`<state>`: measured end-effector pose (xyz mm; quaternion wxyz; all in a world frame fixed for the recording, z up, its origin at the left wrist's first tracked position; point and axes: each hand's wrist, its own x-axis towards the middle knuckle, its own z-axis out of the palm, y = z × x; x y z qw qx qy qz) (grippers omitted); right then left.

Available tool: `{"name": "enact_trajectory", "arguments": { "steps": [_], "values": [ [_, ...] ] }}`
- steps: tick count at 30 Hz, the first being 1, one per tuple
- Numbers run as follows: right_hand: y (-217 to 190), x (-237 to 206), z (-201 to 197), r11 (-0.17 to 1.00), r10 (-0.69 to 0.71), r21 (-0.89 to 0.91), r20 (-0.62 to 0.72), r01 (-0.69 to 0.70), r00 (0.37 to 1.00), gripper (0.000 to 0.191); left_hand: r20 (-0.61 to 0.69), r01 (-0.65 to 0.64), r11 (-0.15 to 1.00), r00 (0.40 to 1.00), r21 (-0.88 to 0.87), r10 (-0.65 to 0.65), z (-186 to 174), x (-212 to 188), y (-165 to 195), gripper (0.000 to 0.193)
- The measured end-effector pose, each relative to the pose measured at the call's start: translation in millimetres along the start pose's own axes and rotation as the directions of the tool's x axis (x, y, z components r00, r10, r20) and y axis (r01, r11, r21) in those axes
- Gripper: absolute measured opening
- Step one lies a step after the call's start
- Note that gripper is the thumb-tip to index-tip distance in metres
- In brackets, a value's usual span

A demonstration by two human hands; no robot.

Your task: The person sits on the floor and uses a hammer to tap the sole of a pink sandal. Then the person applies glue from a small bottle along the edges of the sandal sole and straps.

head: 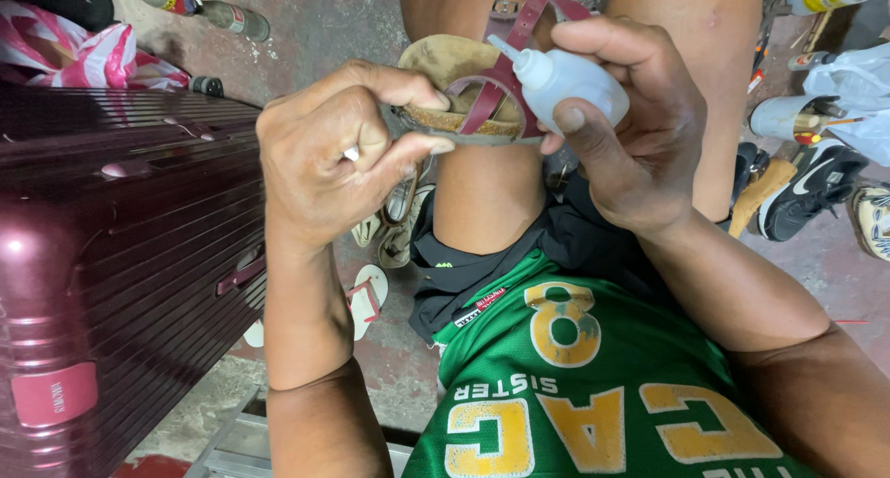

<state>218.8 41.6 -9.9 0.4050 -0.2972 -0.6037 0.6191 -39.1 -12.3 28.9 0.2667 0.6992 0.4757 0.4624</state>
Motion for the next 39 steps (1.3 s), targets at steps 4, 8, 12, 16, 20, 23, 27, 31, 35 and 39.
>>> {"name": "enact_trajectory", "arguments": {
  "steps": [4,8,12,16,20,23,27,31,35,39],
  "values": [
    [1,0,0,1.000,-0.008,0.015,0.012,0.008,1.000,0.039,0.041,-0.053,0.996,0.998,0.068,0.050,-4,9,9,0.055],
    [1,1,-2,1.000,-0.012,0.020,0.024,0.012,1.000,0.035,0.087,-0.111,0.985,0.991,0.129,0.101,-4,14,14,0.055],
    [1,2,-6,1.000,-0.014,0.027,0.026,0.014,1.000,0.035,0.083,-0.084,0.985,0.994,0.154,0.072,1,15,15,0.056],
    [2,-1,-14,0.996,0.026,0.087,0.022,-0.028,0.999,0.039,0.054,-0.040,0.988,0.998,0.146,0.033,7,11,12,0.058],
    [4,-7,-28,0.990,0.044,0.136,-0.075,-0.034,0.996,0.039,0.000,0.044,0.992,0.999,0.118,-0.045,8,1,7,0.060],
    [2,-10,-46,0.983,0.002,0.184,-0.141,0.025,0.990,0.039,-0.064,0.110,0.993,0.992,0.046,-0.107,8,-9,-3,0.059],
    [-2,-14,-70,0.982,0.000,0.186,-0.185,0.035,0.983,0.036,-0.176,0.196,0.974,0.961,-0.111,-0.214,11,-25,-23,0.058],
    [4,-16,-81,0.987,-0.014,0.154,-0.226,0.050,0.974,0.030,-0.197,0.201,0.952,0.949,-0.229,-0.248,18,-42,-37,0.063],
    [13,-15,-82,0.980,-0.001,0.193,-0.264,0.054,0.965,0.030,-0.209,0.218,0.944,0.940,-0.248,-0.271,27,-50,-42,0.063],
    [17,-12,-85,0.978,0.041,0.208,-0.281,0.019,0.959,0.032,-0.218,0.239,0.952,0.935,-0.194,-0.279,34,-49,-37,0.061]
  ]
}}
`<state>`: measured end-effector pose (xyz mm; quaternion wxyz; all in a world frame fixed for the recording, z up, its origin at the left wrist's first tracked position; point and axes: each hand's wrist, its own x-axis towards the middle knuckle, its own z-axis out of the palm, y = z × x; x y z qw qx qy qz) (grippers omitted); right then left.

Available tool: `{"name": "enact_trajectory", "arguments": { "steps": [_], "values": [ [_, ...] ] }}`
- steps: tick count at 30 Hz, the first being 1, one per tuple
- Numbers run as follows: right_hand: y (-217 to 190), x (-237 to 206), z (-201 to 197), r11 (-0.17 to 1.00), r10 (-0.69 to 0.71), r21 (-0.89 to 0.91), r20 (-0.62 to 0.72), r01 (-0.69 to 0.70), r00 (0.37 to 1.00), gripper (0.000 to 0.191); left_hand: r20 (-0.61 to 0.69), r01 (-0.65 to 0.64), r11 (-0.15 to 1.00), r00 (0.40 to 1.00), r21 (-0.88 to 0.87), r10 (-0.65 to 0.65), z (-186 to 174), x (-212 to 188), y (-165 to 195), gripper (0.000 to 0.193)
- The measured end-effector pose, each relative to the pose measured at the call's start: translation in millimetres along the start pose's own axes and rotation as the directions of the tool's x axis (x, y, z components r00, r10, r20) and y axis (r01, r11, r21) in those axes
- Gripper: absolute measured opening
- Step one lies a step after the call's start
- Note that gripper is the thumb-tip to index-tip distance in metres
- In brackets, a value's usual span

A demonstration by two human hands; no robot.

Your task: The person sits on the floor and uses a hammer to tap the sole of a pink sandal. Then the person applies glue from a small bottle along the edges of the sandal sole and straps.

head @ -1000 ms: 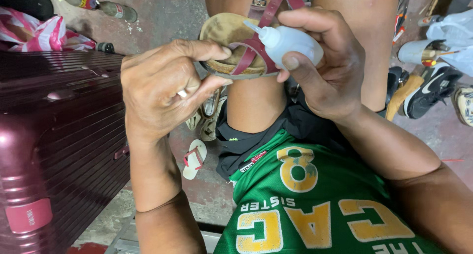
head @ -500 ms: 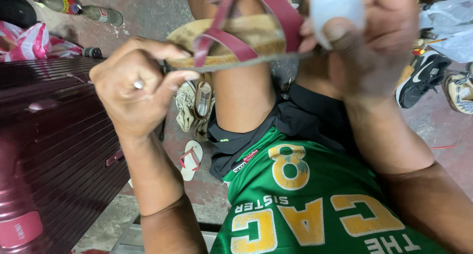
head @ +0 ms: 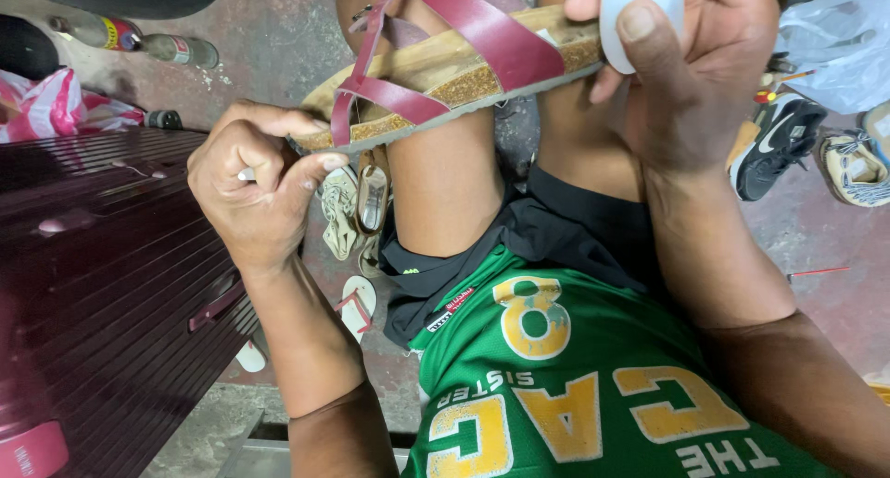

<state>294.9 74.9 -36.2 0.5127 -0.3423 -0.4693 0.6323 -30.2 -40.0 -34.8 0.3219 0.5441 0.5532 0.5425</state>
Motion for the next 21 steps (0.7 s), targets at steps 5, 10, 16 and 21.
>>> {"name": "enact_trajectory", "arguments": {
  "steps": [5,10,16,21],
  "values": [
    [3,-1,2,0.989,-0.078,-0.126,0.034,0.081,0.996,0.034,-0.043,-0.067,0.985,0.996,0.158,0.075,12,0,12,0.058],
    [1,1,4,0.977,-0.071,-0.198,0.026,0.075,0.997,0.035,-0.353,-0.090,0.957,0.917,0.277,0.188,43,-12,14,0.054],
    [-2,6,6,0.968,-0.097,-0.231,0.025,0.100,0.995,0.032,-0.535,0.148,0.989,0.836,0.004,-0.123,101,-41,3,0.040],
    [0,6,6,0.960,-0.102,-0.256,0.067,0.116,0.993,0.030,-0.145,0.285,0.958,0.948,0.002,-0.282,131,-50,9,0.029]
  ]
}}
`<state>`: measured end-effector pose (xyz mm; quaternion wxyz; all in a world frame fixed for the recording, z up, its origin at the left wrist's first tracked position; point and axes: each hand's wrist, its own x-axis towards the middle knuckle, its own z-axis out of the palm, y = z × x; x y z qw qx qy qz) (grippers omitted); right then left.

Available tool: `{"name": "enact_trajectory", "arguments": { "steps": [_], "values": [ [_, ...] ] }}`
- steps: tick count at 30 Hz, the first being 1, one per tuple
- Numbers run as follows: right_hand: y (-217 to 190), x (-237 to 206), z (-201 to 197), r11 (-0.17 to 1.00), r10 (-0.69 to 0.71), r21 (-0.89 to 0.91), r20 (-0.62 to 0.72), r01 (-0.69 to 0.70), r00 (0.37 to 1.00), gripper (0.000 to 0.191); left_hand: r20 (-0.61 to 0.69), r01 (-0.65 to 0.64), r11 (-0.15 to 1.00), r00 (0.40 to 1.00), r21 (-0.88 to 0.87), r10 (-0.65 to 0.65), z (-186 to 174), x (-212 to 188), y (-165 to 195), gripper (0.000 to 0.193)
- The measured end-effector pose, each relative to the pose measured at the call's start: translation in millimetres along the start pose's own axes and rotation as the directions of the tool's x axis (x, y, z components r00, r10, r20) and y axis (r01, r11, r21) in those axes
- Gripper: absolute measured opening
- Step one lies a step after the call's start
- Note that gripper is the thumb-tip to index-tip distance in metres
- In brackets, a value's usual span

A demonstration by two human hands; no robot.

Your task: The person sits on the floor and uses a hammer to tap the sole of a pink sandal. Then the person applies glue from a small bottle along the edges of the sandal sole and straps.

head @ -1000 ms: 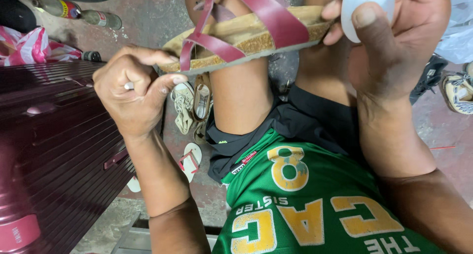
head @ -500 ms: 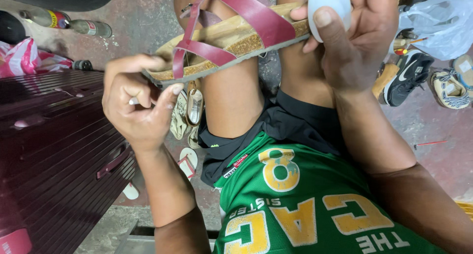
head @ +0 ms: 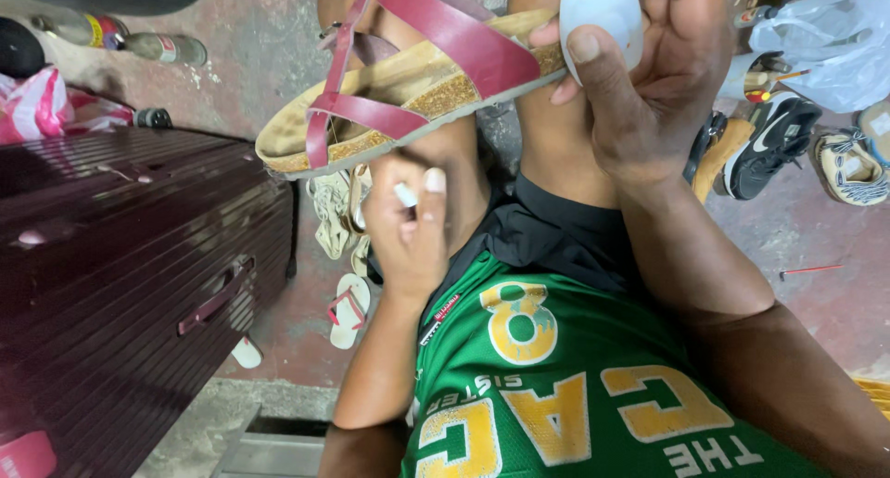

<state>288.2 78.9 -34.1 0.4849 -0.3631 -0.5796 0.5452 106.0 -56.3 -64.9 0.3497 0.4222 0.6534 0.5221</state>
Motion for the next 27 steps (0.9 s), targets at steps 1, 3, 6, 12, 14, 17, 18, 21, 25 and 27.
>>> {"name": "enact_trajectory", "arguments": {
  "steps": [1,3,6,12,14,17,18,21,25,27],
  "values": [
    [1,-1,1,1.000,0.001,0.002,0.005,-0.002,1.000,0.030,0.065,0.038,0.999,0.997,-0.004,-0.038,2,2,3,0.029],
    [2,0,2,1.000,0.002,0.009,0.009,-0.002,1.000,0.030,0.147,0.174,0.978,0.977,-0.117,-0.157,5,10,11,0.024],
    [2,0,5,0.999,0.013,0.039,0.007,-0.013,1.000,0.030,0.224,0.277,0.921,0.950,-0.275,-0.219,6,22,24,0.023],
    [0,-2,9,0.997,0.059,0.046,0.015,-0.060,0.998,0.032,0.200,0.321,0.909,0.941,-0.267,-0.274,6,30,32,0.024],
    [1,-3,10,0.997,0.069,0.033,0.022,-0.069,0.997,0.031,0.144,0.277,0.937,0.957,-0.211,-0.251,7,31,28,0.024],
    [2,-3,11,0.993,0.100,0.055,0.024,-0.101,0.995,0.034,0.084,0.177,0.975,0.982,-0.133,-0.167,7,36,25,0.024],
    [2,-2,10,0.992,0.108,0.062,0.020,-0.109,0.994,0.035,0.071,0.139,0.987,0.989,-0.078,-0.134,7,38,25,0.024],
    [1,0,5,0.992,0.105,0.066,0.032,-0.107,0.994,0.035,0.101,0.195,0.981,0.976,0.011,-0.195,7,40,30,0.025],
    [0,2,0,0.994,0.099,0.036,0.068,-0.102,0.993,0.040,0.084,0.148,0.987,0.986,-0.068,-0.142,12,43,34,0.025],
    [1,3,-1,0.992,0.122,0.031,0.059,-0.124,0.991,0.040,0.119,0.229,0.963,0.970,-0.142,-0.213,14,44,32,0.026]
  ]
}}
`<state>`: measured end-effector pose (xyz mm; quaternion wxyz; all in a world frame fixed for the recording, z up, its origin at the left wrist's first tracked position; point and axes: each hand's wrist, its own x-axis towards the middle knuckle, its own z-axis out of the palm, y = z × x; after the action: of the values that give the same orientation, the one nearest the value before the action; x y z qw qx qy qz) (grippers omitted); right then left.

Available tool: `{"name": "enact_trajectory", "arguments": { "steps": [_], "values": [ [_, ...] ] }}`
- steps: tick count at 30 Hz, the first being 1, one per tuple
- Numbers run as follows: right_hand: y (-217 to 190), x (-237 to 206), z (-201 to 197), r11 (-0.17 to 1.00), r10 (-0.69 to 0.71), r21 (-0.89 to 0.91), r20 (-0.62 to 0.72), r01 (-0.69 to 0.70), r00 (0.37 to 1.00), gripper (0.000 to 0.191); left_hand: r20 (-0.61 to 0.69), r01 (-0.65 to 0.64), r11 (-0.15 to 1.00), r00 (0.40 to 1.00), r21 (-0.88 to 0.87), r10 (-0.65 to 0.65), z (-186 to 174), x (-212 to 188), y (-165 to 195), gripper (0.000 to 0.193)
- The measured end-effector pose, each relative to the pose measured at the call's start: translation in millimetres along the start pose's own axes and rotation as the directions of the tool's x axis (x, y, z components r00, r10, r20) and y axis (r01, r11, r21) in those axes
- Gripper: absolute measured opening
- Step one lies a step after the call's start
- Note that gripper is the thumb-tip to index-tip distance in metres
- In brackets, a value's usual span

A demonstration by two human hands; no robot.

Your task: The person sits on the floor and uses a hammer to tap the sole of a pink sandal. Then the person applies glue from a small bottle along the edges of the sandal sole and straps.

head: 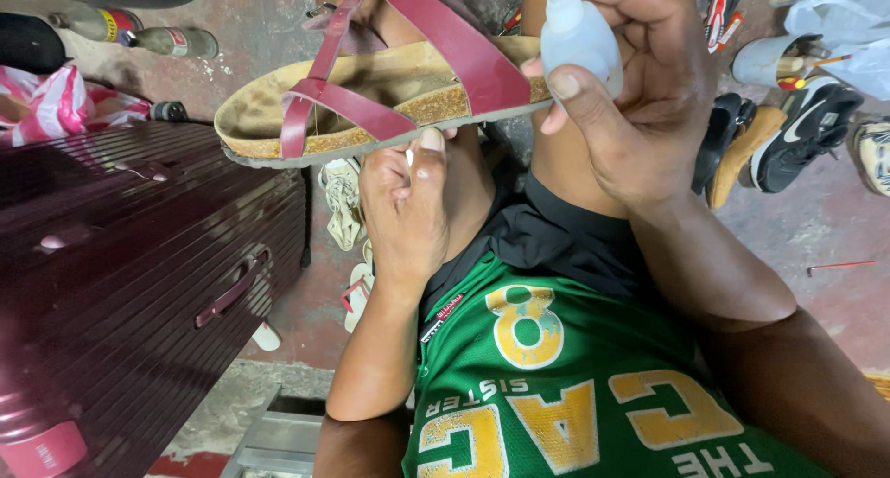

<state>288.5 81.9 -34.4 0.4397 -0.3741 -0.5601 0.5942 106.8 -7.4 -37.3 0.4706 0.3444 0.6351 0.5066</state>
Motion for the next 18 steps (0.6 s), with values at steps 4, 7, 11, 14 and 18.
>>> {"name": "enact_trajectory", "arguments": {
  "steps": [4,7,11,14,18],
  "values": [
    [2,0,1,0.998,-0.046,-0.038,0.031,0.048,0.998,0.036,-0.012,0.069,0.997,0.998,-0.015,-0.070,0,1,-8,0.031],
    [3,-2,2,0.998,-0.019,-0.056,0.014,0.020,1.000,0.035,-0.063,0.071,0.997,0.995,-0.012,-0.071,-1,2,-13,0.042],
    [6,-2,0,0.994,-0.055,-0.094,0.038,0.058,0.998,0.034,0.023,0.103,0.988,0.995,-0.113,-0.101,-3,5,-11,0.033],
    [7,-1,0,0.997,-0.051,-0.063,0.036,0.053,0.998,0.034,0.010,0.110,0.988,0.994,-0.108,-0.109,-5,5,-5,0.024],
    [5,-5,3,0.998,-0.025,-0.054,0.038,0.027,0.999,0.039,0.031,0.189,0.975,0.982,-0.113,-0.187,-12,1,-1,0.028]
  ]
}}
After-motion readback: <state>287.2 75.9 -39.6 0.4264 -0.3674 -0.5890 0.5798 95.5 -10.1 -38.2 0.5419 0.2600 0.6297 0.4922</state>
